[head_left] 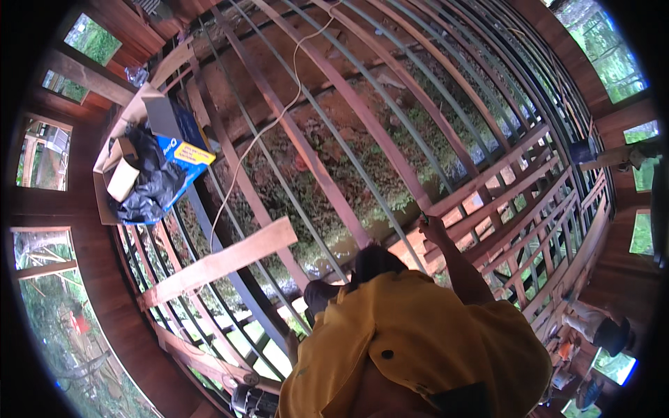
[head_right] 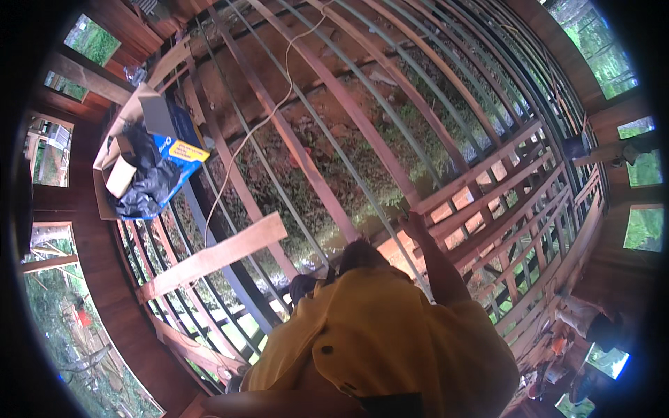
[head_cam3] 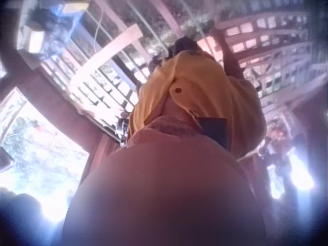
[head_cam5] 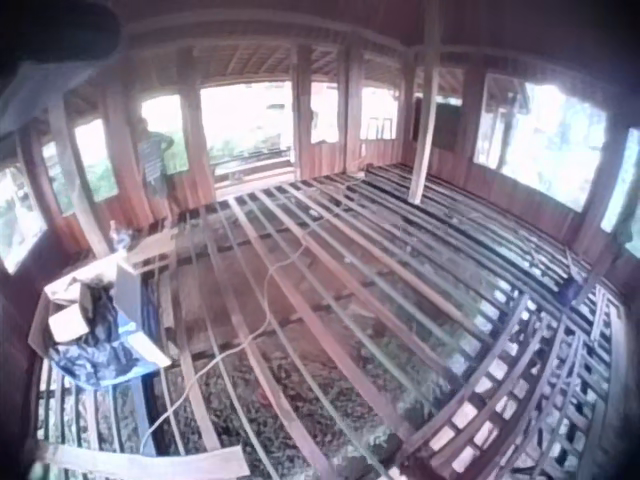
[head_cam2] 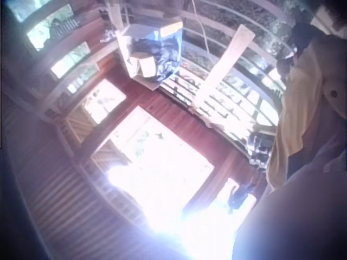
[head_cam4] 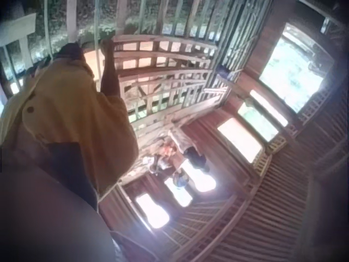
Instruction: The person walks through a partially built wooden structure, picks up a small wooden plank, and uses a miter saw to cut it into smaller pieces. The person handles the wood and operates the saw multiple times, producing several cut pieces.
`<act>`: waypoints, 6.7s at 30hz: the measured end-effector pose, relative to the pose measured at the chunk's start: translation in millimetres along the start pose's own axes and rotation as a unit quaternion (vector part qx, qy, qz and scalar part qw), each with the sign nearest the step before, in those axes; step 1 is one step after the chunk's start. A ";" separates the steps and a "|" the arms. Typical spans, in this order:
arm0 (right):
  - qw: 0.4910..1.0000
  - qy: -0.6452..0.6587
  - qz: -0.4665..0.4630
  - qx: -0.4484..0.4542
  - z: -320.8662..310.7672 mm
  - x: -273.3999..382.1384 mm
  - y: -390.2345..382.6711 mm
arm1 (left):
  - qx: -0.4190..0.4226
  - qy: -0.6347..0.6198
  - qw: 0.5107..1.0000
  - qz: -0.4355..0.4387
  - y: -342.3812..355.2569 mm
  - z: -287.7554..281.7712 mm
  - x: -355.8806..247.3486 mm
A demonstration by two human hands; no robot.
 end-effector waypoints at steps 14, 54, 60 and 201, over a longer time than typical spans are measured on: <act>0.953 0.038 -0.267 0.138 67.6 336.5 257.1 | -0.009 0.023 1.000 0.006 85.8 116.6 -262.5; 0.993 0.077 0.089 -0.014 -194.2 510.3 1307.3 | 0.036 0.060 0.997 -0.033 330.3 754.1 -1132.3; 0.977 0.015 0.189 -0.096 -202.0 404.7 1354.2 | 0.207 0.338 0.864 0.309 401.3 983.0 -1461.2; 0.857 0.142 0.196 -0.456 -1139.4 599.5 4582.2 | 0.973 0.201 0.067 0.091 339.5 3802.6 -3795.2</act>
Point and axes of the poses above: each hand's wrist, its own y-axis towards the middle knuckle, its own z-axis out of the palm, x = y × z, the point moved 5 cm from there along y, towards the middle knuckle, and after that the axes turned 9 degrees about y, right-handed, at the moved point
